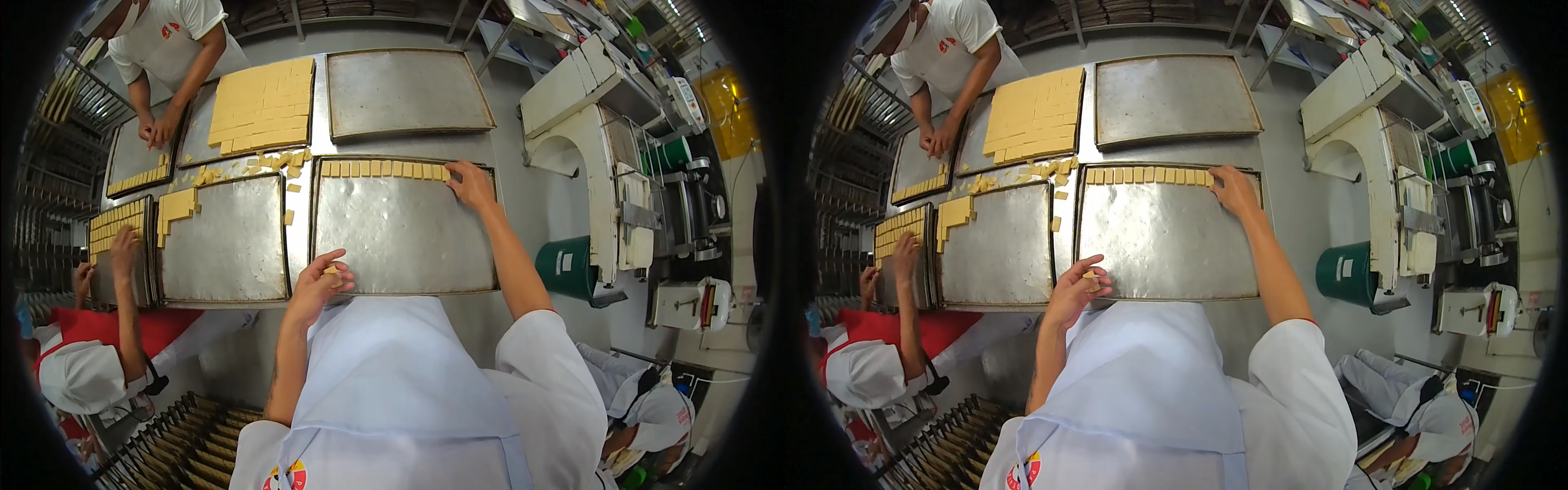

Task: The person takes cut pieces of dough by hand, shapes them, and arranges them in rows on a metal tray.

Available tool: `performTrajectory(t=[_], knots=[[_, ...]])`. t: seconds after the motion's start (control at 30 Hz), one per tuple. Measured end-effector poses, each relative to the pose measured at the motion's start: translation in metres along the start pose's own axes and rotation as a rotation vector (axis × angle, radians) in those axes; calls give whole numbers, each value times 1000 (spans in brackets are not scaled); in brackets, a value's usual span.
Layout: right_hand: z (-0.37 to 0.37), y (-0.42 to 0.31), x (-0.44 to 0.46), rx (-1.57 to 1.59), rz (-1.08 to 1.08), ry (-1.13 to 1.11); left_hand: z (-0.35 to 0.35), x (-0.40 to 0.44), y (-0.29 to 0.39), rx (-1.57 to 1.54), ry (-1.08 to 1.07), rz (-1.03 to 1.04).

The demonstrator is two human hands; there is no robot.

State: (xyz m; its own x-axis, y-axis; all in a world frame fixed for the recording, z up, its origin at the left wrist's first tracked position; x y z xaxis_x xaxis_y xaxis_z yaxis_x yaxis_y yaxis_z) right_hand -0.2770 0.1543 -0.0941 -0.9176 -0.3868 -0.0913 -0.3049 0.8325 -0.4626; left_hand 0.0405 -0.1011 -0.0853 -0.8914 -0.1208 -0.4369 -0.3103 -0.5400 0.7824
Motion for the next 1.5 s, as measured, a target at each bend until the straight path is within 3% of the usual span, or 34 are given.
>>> performTrajectory(t=[0.33, 0.43, 0.53, 0.77, 0.83, 0.93, 1.13, 1.5], knots=[[3, 0, 1, 21, -44, 47, -1, 0, 5, -116, -37, 87], [-4, -18, -9, -46, -73, 188, -1, -2, 15, -12, -45, 175], [-11, -57, -30, 214, -27, 164, 4, -7, 32, 76, 34, 210], [49, -183, -124, 960, 33, -479, 21, -5, 45, 197, 20, 280], [54, -202, -135, 1040, 29, -514, 26, -6, 47, 347, -17, 372], [60, -207, -139, 1096, 21, -533, 30, -3, 40, 158, -52, 315], [66, -201, -139, 1092, -29, -590, 25, -7, 43, 232, 69, 353], [65, -203, -145, 1131, -6, -662, 23, -4, 43, 199, 74, 318]])
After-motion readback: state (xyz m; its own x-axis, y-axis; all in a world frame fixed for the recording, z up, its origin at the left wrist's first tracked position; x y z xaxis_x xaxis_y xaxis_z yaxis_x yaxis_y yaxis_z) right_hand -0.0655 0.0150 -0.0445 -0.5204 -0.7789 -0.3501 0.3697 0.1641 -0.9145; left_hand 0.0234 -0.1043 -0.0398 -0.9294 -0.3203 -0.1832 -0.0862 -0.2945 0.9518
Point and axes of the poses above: each hand's wrist, its own x-axis towards the middle knuckle, its own z-axis out of the palm, y = z × x, the point moved 7 cm from there along x, towards the middle knuckle, and after that the axes turned 8 degrees about z, right-handed, at the moved point
